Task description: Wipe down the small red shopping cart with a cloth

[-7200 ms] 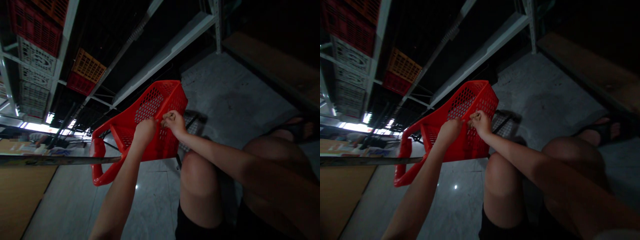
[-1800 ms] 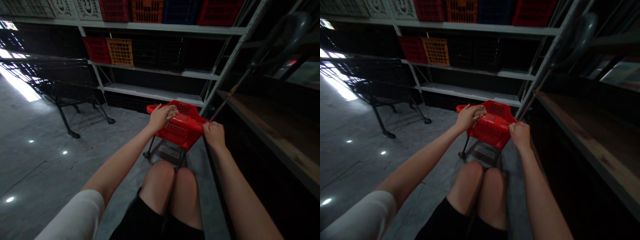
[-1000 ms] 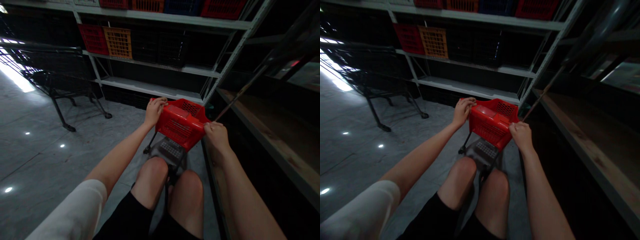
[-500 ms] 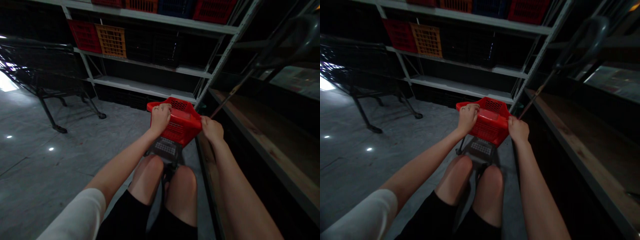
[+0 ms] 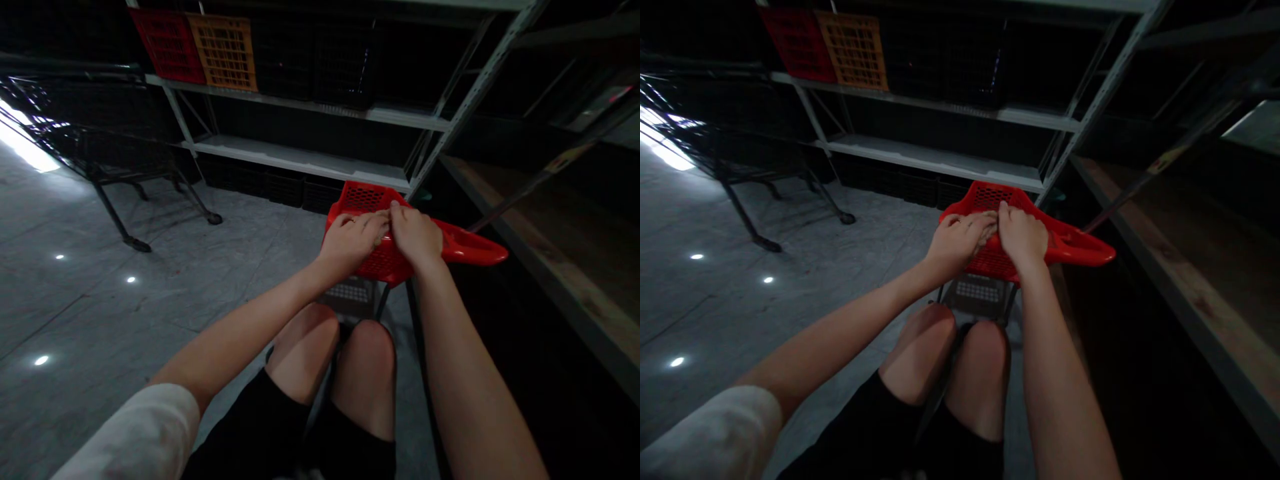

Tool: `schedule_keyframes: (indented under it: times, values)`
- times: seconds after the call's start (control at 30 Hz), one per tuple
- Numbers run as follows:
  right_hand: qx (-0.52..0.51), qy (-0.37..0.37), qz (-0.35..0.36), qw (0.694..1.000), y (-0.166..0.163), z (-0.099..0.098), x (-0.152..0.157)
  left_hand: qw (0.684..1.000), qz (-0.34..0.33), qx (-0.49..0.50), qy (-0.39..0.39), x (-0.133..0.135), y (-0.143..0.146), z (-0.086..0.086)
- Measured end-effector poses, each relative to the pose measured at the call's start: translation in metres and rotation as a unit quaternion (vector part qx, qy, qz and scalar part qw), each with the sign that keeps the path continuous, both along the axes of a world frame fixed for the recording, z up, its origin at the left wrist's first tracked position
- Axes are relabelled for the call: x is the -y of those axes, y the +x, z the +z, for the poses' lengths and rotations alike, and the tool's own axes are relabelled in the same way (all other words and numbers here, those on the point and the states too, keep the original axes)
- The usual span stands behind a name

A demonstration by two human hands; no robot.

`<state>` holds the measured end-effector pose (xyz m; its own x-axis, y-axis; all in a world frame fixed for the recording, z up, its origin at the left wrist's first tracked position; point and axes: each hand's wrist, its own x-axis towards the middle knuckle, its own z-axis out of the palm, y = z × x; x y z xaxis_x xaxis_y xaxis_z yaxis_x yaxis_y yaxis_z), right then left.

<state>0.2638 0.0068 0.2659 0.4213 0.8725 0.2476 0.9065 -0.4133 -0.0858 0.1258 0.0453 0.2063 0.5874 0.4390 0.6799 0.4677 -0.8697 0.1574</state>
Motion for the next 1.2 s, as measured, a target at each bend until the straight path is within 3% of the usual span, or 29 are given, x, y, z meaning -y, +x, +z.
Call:
schedule_keyframes:
  times: [0.13, 0.27, 0.33, 0.43, 0.6, 0.7, 0.77, 0.83, 0.97, 1.07, 1.2]
  values:
    - [0.043, 0.001, 0.032, 0.999, 0.004, -0.002, 0.013, 0.999, -0.01, 0.023, -0.03, 0.002, -0.029, 0.001]
    - [0.069, 0.01, 0.052, 0.996, 0.008, -0.004, 0.025, 0.992, -0.017, 0.05, -0.11, -0.007, -0.049, 0.004]
    - [0.068, 0.009, 0.061, 0.996, 0.011, -0.003, 0.03, 0.983, -0.052, 0.077, -0.156, -0.019, -0.052, 0.007]
    - [0.066, 0.004, 0.063, 0.996, 0.016, -0.002, 0.034, 0.969, -0.113, 0.083, -0.202, -0.048, -0.047, 0.01]
    - [0.058, 0.008, 0.07, 0.996, 0.017, -0.002, 0.031, 0.947, -0.126, 0.037, -0.295, -0.102, -0.02, 0.01]
    - [0.031, 0.006, 0.055, 0.998, 0.021, -0.001, 0.027, 0.903, -0.169, 0.046, -0.393, -0.109, -0.008, 0.009]
    - [0.011, 0.005, 0.046, 0.999, 0.024, -0.001, 0.025, 0.882, -0.192, 0.086, -0.422, -0.095, -0.009, 0.008]
    - [0.001, 0.007, 0.046, 0.999, 0.027, -0.003, 0.021, 0.884, -0.202, 0.139, -0.398, -0.068, -0.017, 0.007]
    - [0.009, 0.015, 0.042, 0.999, 0.026, -0.006, 0.011, 0.938, -0.179, 0.194, -0.223, -0.002, -0.035, 0.001]
    - [-0.001, 0.02, 0.054, 0.998, 0.022, -0.007, 0.003, 0.968, -0.081, 0.203, -0.123, 0.026, -0.026, -0.01]
    - [-0.014, 0.026, 0.045, 0.999, 0.018, -0.006, 0.0, 0.968, 0.057, 0.237, -0.061, 0.033, 0.01, -0.035]
